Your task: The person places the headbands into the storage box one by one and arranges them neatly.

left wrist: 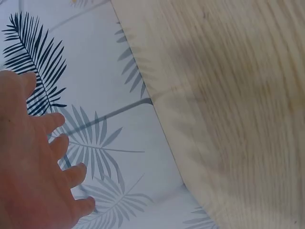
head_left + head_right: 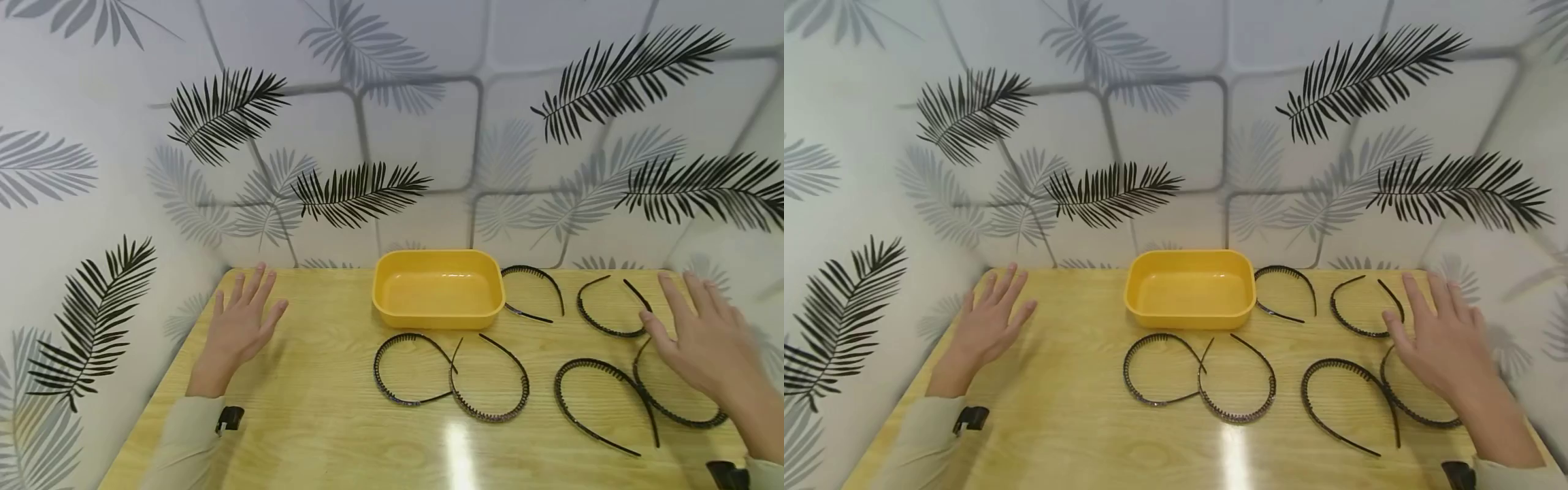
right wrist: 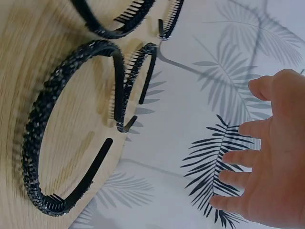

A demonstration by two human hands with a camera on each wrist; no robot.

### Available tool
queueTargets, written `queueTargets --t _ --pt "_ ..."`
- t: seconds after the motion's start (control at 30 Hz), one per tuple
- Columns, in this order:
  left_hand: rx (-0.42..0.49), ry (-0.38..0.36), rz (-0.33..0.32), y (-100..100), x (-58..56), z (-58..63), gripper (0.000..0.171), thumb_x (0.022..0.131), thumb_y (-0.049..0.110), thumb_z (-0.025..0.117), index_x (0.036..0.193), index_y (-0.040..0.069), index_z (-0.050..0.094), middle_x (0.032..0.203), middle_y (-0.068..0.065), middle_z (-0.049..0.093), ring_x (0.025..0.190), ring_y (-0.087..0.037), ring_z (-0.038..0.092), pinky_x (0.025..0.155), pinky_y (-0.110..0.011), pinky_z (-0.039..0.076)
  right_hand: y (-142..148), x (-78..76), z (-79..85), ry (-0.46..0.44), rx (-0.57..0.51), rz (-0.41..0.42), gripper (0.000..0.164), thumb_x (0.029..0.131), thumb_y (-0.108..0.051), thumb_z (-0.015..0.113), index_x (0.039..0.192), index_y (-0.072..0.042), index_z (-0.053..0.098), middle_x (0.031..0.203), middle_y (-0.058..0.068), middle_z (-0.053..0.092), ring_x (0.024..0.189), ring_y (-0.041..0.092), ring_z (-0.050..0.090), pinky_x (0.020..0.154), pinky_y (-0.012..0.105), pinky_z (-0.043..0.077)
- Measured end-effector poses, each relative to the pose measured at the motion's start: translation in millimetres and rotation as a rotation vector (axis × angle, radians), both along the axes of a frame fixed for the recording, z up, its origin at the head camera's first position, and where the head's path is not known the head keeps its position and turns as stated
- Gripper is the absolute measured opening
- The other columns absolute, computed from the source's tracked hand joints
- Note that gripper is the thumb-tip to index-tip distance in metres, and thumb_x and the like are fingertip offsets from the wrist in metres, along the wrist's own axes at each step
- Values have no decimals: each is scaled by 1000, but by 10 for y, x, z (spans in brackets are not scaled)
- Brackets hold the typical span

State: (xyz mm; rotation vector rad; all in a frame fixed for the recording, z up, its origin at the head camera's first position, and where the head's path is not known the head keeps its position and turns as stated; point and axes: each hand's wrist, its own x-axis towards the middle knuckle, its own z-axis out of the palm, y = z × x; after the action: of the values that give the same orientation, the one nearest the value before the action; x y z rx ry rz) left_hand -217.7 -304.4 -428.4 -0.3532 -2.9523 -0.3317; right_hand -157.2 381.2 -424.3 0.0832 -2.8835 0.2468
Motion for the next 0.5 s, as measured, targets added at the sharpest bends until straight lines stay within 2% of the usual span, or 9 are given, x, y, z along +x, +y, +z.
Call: queueTargets --t 0.17,0.27,0.5 --pt "4 -25 1 73 1 -34 73 109 57 29 167 14 16 173 -8 3 155 -45 2 115 -76 1 33 85 2 43 -37 16 78 109 -44 42 165 -7 3 163 38 4 146 62 8 115 75 7" --pt "32 -17 7 132 4 -51 71 110 56 28 167 15 15 173 -9 5 155 -45 2 115 -76 0 57 140 -21 49 -78 -8 77 109 -42 42 165 -4 5 163 39 2 146 62 7 118 72 5" --pt "126 -37 7 337 30 -149 69 110 54 29 167 18 15 173 -7 2 156 -42 2 115 -76 1 101 243 -132 32 -196 -88 76 109 -42 40 164 -4 6 163 39 -2 144 64 6 109 82 8"
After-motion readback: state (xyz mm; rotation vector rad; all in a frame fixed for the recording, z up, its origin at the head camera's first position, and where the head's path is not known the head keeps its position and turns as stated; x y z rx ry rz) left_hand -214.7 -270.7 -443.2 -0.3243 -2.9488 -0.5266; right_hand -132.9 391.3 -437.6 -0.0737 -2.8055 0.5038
